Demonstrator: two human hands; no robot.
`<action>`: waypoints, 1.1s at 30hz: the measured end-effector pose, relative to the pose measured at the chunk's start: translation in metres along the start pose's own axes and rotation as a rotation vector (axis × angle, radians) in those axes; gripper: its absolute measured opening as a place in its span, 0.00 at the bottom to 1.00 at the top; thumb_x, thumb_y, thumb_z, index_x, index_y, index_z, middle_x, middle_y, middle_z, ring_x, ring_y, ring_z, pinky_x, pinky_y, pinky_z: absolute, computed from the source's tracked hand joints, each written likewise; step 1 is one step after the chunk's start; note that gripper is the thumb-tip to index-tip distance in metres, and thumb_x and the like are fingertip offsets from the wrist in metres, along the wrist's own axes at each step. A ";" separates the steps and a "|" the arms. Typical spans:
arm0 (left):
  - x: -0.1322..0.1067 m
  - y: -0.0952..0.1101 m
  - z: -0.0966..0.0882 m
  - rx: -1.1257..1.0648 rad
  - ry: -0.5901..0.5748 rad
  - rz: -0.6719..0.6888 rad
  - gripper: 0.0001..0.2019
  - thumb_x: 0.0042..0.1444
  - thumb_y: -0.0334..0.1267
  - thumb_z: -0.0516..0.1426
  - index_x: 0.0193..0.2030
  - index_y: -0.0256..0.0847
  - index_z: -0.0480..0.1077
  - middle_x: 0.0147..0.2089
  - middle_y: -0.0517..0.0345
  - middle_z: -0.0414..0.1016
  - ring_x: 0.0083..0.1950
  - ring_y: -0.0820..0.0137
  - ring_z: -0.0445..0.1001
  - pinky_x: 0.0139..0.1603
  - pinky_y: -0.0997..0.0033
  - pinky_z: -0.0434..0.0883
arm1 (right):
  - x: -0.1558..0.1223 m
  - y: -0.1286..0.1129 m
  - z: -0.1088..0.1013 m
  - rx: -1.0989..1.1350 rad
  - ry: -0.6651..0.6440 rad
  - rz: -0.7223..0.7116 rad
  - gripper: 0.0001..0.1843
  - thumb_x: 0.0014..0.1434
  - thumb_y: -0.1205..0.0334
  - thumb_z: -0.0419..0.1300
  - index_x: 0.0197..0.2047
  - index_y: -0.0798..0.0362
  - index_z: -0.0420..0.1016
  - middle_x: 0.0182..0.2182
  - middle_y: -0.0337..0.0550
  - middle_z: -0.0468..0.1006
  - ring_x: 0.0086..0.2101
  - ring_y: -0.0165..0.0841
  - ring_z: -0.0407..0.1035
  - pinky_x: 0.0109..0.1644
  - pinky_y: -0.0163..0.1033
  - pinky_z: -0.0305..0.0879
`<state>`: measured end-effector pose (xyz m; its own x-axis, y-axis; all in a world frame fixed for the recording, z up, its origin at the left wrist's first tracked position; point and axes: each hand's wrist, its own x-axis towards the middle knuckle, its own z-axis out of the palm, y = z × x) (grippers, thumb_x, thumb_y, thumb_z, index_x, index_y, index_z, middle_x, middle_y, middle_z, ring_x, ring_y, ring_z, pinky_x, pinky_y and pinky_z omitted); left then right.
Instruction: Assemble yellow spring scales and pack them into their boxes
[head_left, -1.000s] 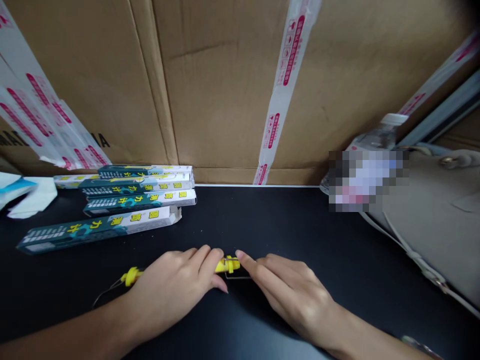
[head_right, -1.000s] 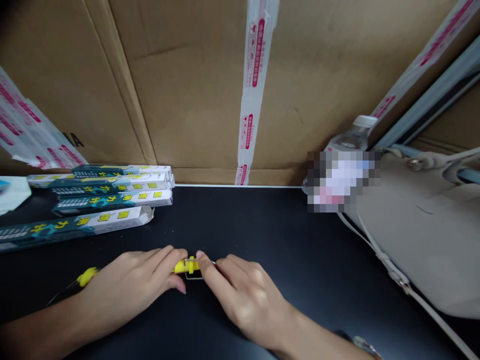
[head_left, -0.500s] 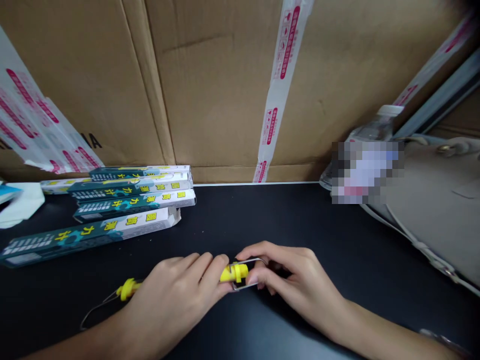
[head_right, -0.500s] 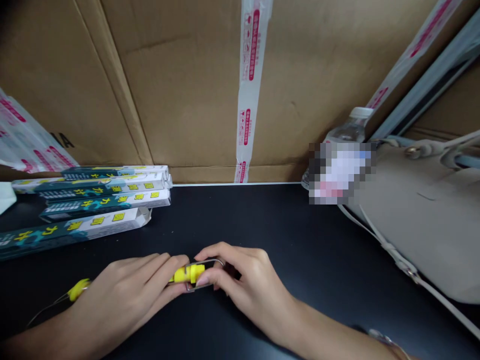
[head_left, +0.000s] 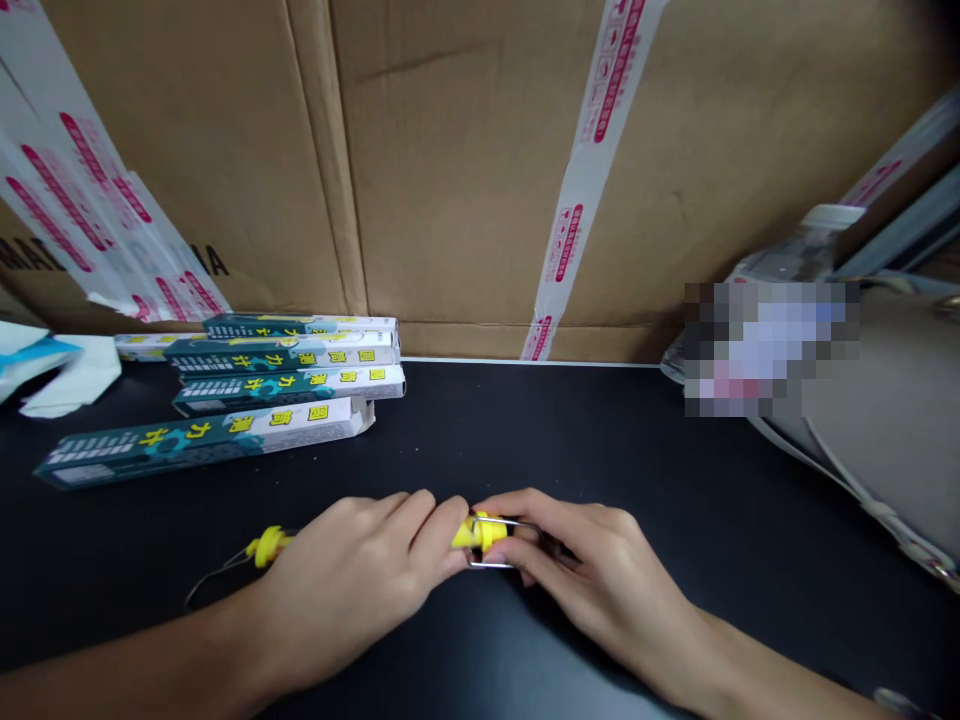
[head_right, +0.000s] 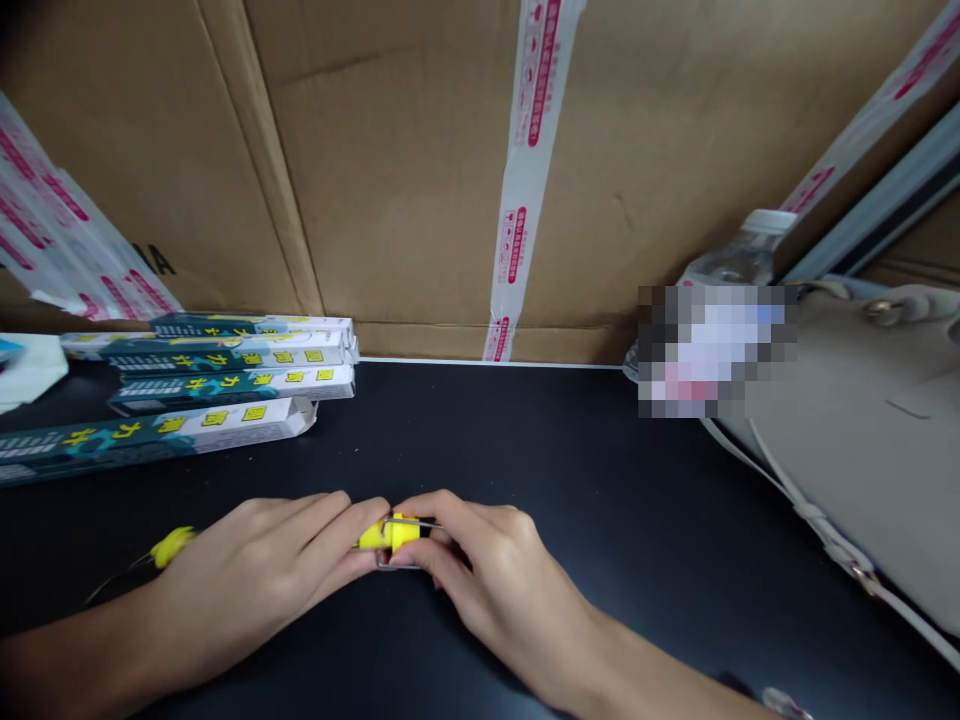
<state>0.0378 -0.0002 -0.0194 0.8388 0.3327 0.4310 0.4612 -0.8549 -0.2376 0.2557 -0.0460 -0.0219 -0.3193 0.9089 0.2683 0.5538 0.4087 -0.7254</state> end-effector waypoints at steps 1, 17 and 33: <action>0.000 0.000 0.000 -0.003 -0.003 -0.001 0.15 0.73 0.37 0.41 0.49 0.34 0.66 0.30 0.61 0.74 0.26 0.68 0.76 0.20 0.65 0.63 | 0.000 0.000 0.000 -0.001 0.007 -0.004 0.10 0.68 0.59 0.59 0.47 0.53 0.78 0.24 0.34 0.78 0.22 0.26 0.71 0.30 0.27 0.69; -0.005 0.000 0.001 0.001 -0.007 0.014 0.14 0.72 0.36 0.45 0.54 0.31 0.66 0.32 0.61 0.75 0.27 0.69 0.77 0.21 0.64 0.66 | -0.001 0.003 0.002 0.084 -0.024 0.050 0.08 0.66 0.68 0.58 0.43 0.50 0.78 0.28 0.34 0.81 0.23 0.24 0.73 0.30 0.25 0.69; 0.000 0.002 -0.002 -0.001 0.044 -0.025 0.14 0.73 0.37 0.44 0.50 0.35 0.68 0.29 0.62 0.74 0.26 0.70 0.76 0.21 0.66 0.62 | -0.004 0.001 -0.002 0.088 0.128 0.043 0.08 0.67 0.59 0.59 0.47 0.49 0.77 0.21 0.30 0.75 0.18 0.25 0.69 0.23 0.27 0.65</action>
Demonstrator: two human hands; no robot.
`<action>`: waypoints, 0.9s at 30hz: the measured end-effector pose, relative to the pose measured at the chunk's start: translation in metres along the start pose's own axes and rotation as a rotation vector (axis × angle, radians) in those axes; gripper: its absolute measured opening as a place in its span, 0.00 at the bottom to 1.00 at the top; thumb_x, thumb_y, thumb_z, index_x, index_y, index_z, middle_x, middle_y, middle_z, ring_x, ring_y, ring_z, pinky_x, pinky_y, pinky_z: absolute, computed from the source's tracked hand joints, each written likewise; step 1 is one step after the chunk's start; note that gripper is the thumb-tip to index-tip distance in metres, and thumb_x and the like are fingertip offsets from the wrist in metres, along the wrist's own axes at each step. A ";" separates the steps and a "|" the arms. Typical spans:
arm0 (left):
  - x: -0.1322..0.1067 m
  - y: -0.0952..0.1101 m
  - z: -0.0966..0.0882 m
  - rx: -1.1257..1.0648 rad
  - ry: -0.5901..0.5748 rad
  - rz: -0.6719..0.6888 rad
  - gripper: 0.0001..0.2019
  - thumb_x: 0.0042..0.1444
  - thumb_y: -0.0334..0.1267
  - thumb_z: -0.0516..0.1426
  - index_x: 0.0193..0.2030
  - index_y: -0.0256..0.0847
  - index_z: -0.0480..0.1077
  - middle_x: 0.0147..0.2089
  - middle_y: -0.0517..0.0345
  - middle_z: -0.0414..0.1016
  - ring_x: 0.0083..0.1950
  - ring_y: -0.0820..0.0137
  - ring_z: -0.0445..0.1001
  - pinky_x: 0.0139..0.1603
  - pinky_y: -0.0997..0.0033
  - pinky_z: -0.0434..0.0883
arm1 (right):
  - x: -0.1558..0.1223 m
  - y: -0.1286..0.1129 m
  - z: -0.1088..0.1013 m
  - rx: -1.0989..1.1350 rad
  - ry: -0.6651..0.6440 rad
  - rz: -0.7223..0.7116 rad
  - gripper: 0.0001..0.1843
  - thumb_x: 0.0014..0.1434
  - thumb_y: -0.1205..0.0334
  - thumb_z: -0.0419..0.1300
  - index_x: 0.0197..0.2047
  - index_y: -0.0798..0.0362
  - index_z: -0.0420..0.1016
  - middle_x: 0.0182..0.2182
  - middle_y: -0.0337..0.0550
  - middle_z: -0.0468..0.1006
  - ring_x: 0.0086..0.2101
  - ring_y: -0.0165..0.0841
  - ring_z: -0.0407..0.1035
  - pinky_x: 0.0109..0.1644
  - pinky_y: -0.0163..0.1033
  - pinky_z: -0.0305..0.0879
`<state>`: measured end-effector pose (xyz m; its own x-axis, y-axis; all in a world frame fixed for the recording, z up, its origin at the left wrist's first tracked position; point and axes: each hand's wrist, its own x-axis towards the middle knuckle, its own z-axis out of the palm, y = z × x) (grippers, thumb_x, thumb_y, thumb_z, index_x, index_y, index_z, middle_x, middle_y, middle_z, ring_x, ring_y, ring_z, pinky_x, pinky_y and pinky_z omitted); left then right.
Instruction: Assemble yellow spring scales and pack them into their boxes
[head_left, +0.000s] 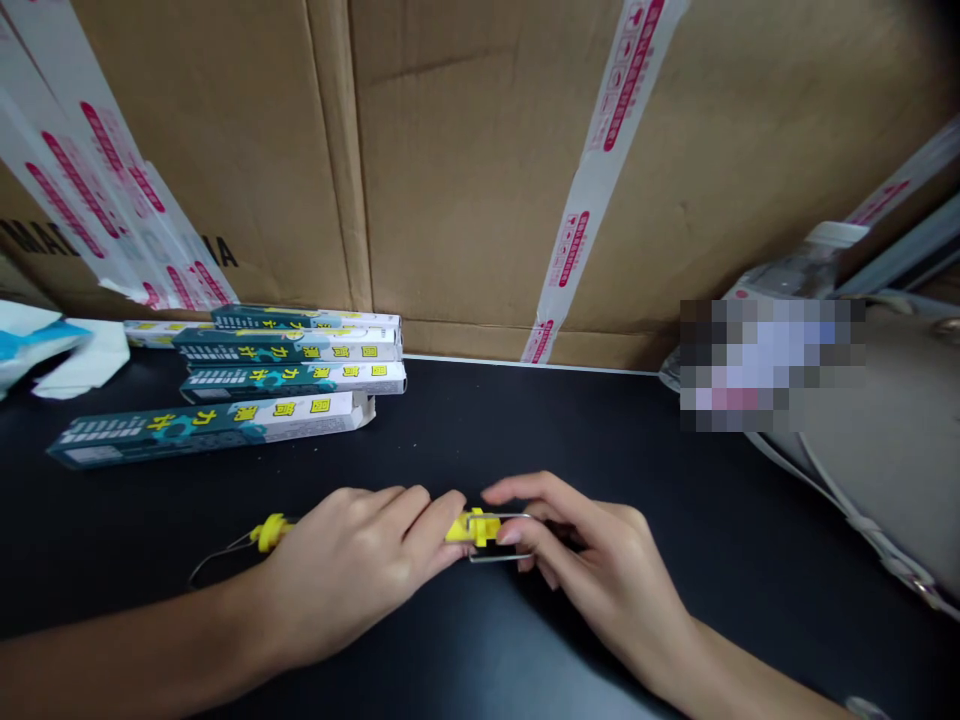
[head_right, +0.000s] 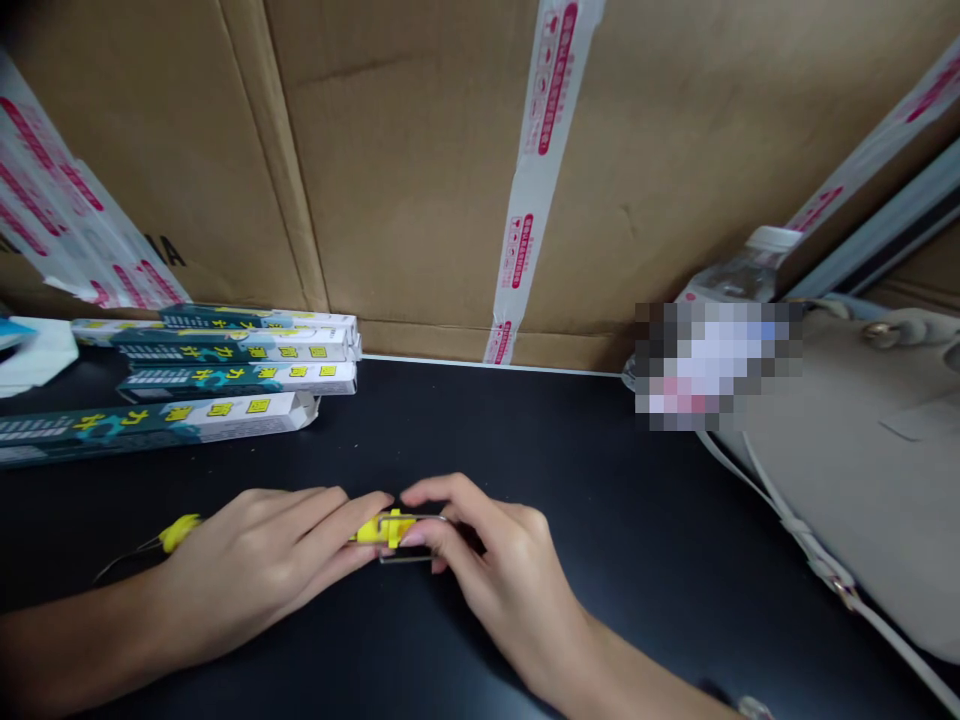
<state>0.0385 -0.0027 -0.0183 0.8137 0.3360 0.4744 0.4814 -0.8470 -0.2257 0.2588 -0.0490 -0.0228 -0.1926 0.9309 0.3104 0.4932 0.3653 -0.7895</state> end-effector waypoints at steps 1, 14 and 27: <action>0.000 0.000 0.000 -0.001 -0.002 0.010 0.14 0.73 0.37 0.44 0.49 0.35 0.68 0.29 0.63 0.74 0.26 0.70 0.76 0.22 0.66 0.62 | 0.000 -0.001 -0.001 -0.004 0.016 -0.013 0.07 0.68 0.59 0.58 0.41 0.50 0.77 0.21 0.31 0.75 0.17 0.24 0.68 0.23 0.27 0.64; 0.002 0.000 -0.003 0.004 -0.004 -0.011 0.13 0.72 0.40 0.46 0.44 0.37 0.69 0.27 0.63 0.72 0.25 0.70 0.75 0.22 0.68 0.62 | 0.003 -0.003 -0.005 -0.017 -0.177 0.025 0.11 0.73 0.59 0.49 0.52 0.47 0.69 0.23 0.30 0.65 0.21 0.27 0.56 0.25 0.31 0.56; -0.001 0.000 -0.004 -0.042 0.028 -0.022 0.12 0.73 0.38 0.45 0.48 0.35 0.66 0.31 0.61 0.77 0.28 0.72 0.77 0.28 0.71 0.69 | -0.002 0.002 -0.001 -0.147 -0.182 -0.190 0.08 0.71 0.62 0.54 0.52 0.48 0.68 0.37 0.37 0.79 0.33 0.28 0.74 0.37 0.31 0.69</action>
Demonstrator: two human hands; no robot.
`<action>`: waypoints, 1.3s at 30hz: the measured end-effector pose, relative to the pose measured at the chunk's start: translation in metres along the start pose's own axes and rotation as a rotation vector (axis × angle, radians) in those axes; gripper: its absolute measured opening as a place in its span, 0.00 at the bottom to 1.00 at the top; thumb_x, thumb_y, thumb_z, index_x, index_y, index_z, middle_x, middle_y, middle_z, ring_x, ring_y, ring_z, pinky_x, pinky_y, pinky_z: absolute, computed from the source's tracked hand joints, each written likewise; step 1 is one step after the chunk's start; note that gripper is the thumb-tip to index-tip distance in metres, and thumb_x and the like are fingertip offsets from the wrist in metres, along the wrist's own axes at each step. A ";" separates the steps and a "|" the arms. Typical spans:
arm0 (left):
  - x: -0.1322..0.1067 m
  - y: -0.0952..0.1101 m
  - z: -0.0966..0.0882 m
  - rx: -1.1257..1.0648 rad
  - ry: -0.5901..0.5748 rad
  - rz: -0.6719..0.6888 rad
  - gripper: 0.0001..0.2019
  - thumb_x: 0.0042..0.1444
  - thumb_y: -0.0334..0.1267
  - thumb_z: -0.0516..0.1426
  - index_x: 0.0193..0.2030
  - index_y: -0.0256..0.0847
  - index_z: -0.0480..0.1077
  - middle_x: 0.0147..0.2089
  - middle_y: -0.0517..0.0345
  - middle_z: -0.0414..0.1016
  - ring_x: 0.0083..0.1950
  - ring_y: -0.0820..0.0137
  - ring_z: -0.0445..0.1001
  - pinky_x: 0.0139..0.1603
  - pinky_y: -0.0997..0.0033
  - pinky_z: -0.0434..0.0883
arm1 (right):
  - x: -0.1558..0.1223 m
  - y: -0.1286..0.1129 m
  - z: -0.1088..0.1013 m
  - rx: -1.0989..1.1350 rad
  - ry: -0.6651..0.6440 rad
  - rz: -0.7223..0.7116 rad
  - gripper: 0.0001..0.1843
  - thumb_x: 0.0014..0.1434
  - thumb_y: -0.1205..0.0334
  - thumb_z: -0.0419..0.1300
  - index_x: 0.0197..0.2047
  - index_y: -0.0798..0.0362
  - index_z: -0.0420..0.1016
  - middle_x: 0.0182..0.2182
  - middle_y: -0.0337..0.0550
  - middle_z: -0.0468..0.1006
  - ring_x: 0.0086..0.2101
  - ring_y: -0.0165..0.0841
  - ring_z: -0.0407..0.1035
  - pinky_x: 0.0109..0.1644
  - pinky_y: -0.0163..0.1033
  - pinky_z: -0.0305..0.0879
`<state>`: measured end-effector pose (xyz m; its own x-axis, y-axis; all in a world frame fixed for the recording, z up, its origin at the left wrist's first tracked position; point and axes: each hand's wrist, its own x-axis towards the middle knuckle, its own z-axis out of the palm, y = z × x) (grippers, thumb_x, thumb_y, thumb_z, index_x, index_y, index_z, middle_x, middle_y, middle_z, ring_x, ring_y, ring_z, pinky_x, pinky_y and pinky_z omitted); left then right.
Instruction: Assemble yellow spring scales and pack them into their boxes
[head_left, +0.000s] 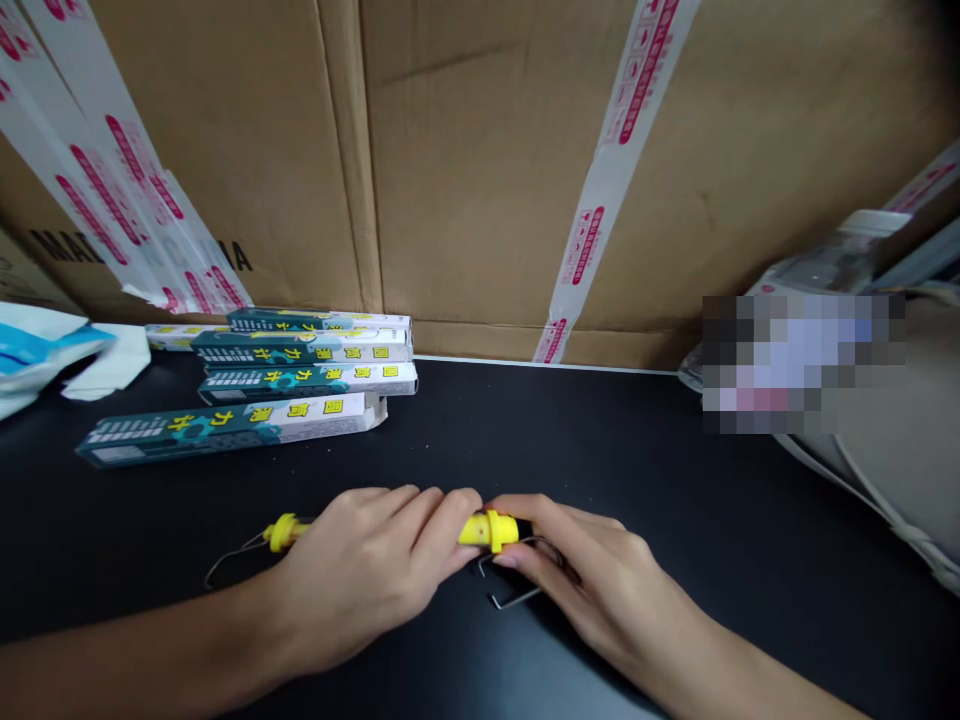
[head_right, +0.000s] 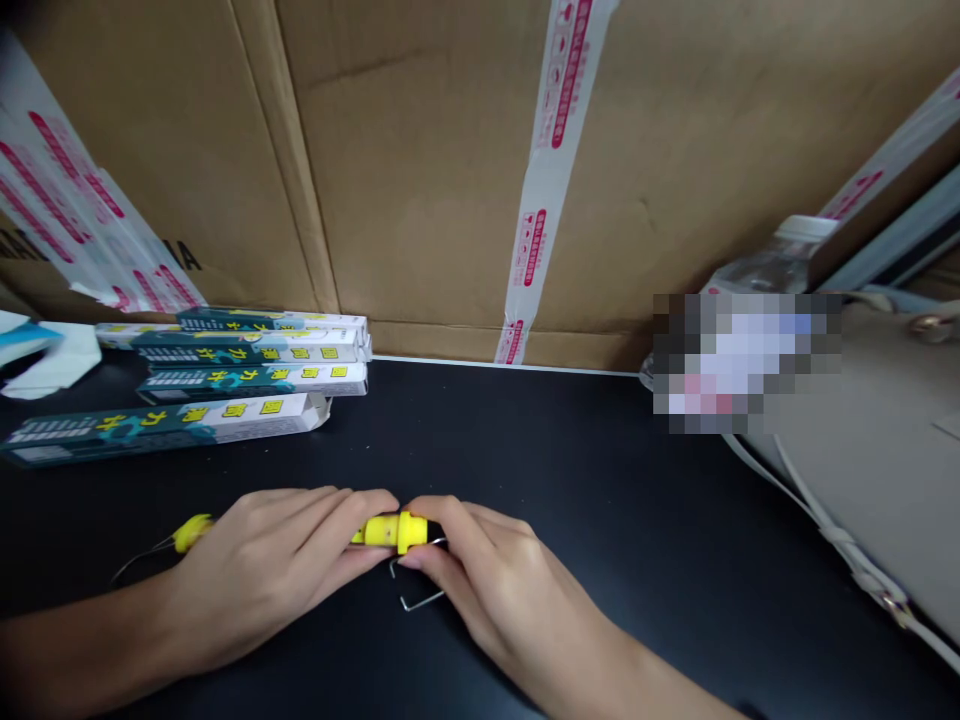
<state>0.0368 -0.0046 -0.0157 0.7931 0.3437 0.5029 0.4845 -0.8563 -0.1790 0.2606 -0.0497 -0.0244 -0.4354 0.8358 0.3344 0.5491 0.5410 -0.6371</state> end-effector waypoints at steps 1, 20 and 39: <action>0.000 0.000 0.000 -0.011 -0.005 -0.003 0.12 0.73 0.38 0.44 0.45 0.37 0.67 0.29 0.62 0.76 0.28 0.72 0.77 0.29 0.72 0.69 | 0.001 -0.001 0.000 -0.018 -0.014 -0.010 0.08 0.71 0.62 0.54 0.52 0.49 0.68 0.36 0.38 0.78 0.33 0.29 0.74 0.37 0.31 0.69; -0.001 0.001 0.001 0.032 0.013 0.047 0.11 0.72 0.35 0.46 0.46 0.32 0.67 0.28 0.61 0.74 0.26 0.69 0.76 0.23 0.67 0.69 | 0.001 0.000 0.002 0.013 0.016 -0.052 0.06 0.71 0.63 0.53 0.49 0.49 0.70 0.39 0.39 0.81 0.35 0.31 0.76 0.38 0.34 0.69; -0.003 0.002 0.001 0.092 -0.007 0.094 0.10 0.70 0.34 0.50 0.50 0.29 0.66 0.30 0.59 0.75 0.27 0.68 0.76 0.23 0.66 0.69 | 0.001 0.002 0.003 -0.019 0.034 -0.058 0.09 0.71 0.61 0.53 0.49 0.53 0.72 0.39 0.45 0.82 0.35 0.34 0.77 0.38 0.36 0.71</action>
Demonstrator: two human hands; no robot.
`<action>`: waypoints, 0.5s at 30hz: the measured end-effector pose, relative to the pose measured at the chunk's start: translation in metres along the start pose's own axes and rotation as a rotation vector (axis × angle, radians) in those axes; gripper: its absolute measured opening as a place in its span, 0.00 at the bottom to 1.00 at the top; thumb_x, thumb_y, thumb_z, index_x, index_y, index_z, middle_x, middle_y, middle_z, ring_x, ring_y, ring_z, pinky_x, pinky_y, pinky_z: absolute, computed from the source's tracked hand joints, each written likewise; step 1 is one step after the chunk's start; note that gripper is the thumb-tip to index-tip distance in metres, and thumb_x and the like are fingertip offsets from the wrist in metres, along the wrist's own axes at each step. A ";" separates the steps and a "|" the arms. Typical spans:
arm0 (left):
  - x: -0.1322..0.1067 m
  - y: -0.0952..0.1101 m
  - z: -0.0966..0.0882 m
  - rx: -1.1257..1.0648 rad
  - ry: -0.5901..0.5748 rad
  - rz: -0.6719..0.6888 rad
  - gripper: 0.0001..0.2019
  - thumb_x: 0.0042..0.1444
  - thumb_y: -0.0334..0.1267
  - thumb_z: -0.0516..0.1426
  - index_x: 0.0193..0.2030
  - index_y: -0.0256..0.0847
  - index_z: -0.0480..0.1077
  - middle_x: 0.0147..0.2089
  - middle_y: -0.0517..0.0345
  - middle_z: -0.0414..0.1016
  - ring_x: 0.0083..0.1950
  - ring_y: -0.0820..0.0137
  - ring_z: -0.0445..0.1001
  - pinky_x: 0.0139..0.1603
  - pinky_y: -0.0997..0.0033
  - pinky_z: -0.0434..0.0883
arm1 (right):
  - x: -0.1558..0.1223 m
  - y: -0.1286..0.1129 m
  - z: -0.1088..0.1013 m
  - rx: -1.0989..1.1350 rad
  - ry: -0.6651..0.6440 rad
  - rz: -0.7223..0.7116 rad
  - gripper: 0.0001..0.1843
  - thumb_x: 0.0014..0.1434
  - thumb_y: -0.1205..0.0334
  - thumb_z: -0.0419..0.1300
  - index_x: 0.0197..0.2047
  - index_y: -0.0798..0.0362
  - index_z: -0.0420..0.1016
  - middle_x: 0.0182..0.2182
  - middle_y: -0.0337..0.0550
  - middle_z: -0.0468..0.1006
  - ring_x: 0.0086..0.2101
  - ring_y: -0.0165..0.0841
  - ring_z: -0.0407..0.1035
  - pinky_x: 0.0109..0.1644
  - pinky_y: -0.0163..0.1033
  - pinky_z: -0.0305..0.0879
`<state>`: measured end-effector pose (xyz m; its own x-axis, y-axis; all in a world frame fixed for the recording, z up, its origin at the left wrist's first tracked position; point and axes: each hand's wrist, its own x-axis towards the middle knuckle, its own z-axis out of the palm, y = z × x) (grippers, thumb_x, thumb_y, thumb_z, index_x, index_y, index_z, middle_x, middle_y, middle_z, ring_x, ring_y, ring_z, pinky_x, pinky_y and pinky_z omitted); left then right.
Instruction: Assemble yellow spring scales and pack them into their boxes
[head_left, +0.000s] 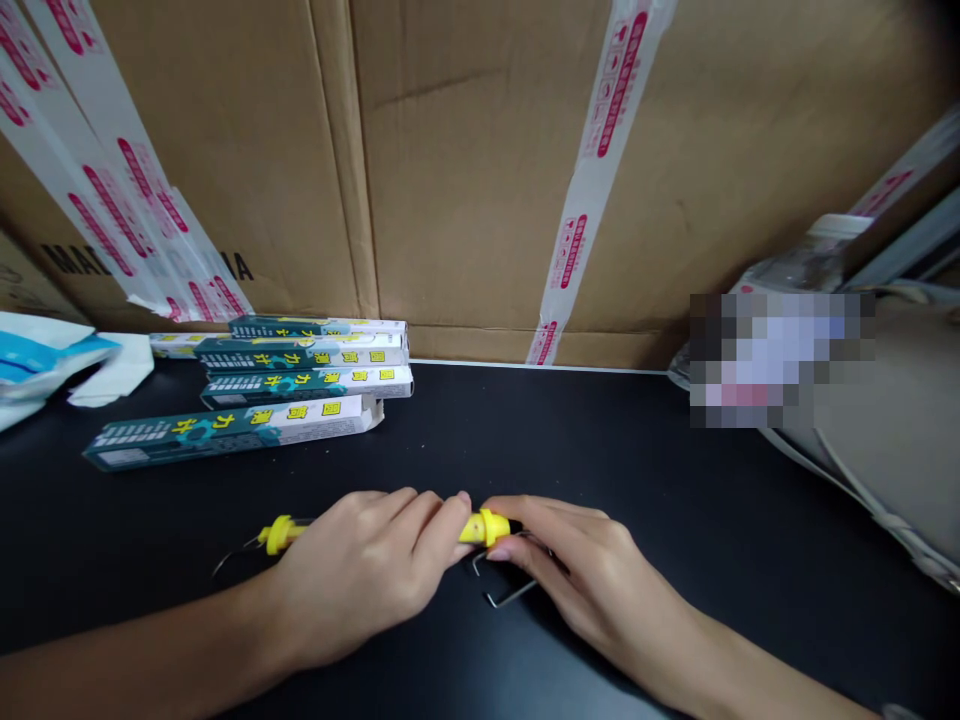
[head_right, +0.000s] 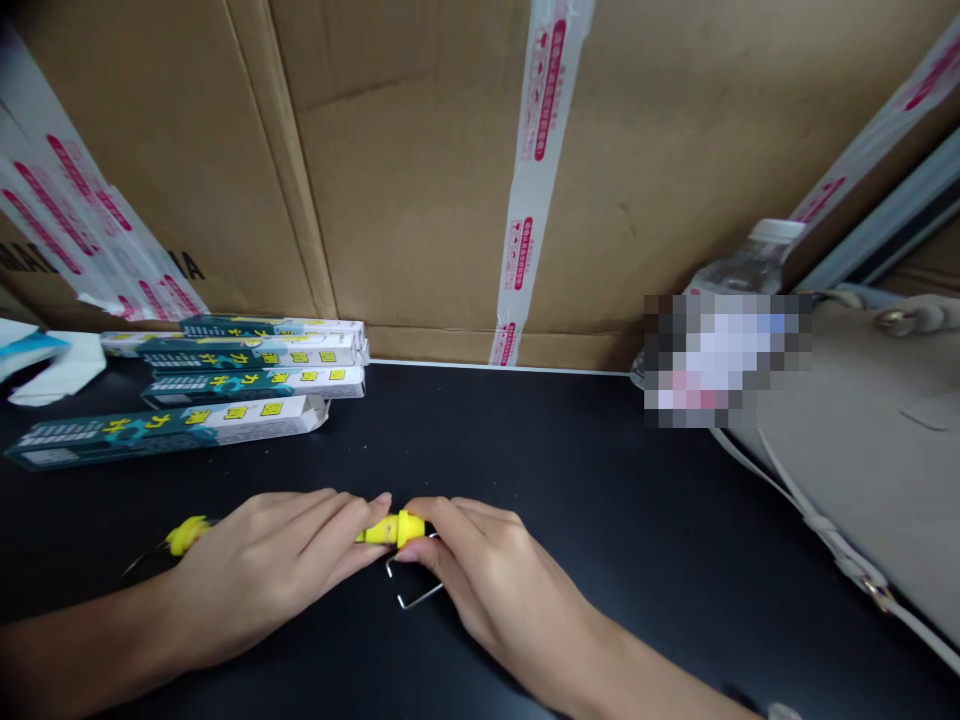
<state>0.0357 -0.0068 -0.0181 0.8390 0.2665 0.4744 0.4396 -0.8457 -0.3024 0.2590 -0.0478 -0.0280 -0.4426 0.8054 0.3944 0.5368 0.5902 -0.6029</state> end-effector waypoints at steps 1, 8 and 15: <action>0.000 0.000 0.000 0.000 0.003 -0.001 0.10 0.71 0.35 0.50 0.50 0.29 0.66 0.29 0.59 0.75 0.26 0.68 0.76 0.23 0.66 0.69 | 0.000 0.000 0.000 0.004 0.000 0.006 0.09 0.71 0.61 0.53 0.49 0.53 0.72 0.39 0.44 0.82 0.35 0.34 0.77 0.39 0.36 0.71; 0.003 0.000 0.000 -0.001 0.008 -0.003 0.11 0.72 0.36 0.48 0.48 0.31 0.66 0.29 0.59 0.75 0.26 0.68 0.76 0.22 0.66 0.68 | 0.000 -0.003 -0.001 0.049 0.021 0.029 0.07 0.70 0.62 0.57 0.49 0.51 0.73 0.37 0.40 0.81 0.33 0.30 0.76 0.38 0.31 0.70; 0.002 0.001 0.000 -0.050 -0.023 -0.053 0.10 0.72 0.37 0.45 0.45 0.36 0.65 0.29 0.62 0.74 0.26 0.68 0.77 0.21 0.67 0.65 | -0.002 -0.002 0.000 -0.009 0.037 0.058 0.14 0.70 0.58 0.56 0.57 0.49 0.70 0.34 0.37 0.81 0.28 0.27 0.74 0.36 0.29 0.70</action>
<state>0.0379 -0.0068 -0.0178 0.8224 0.3220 0.4690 0.4677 -0.8520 -0.2351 0.2594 -0.0507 -0.0276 -0.3835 0.8398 0.3843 0.5672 0.5425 -0.6196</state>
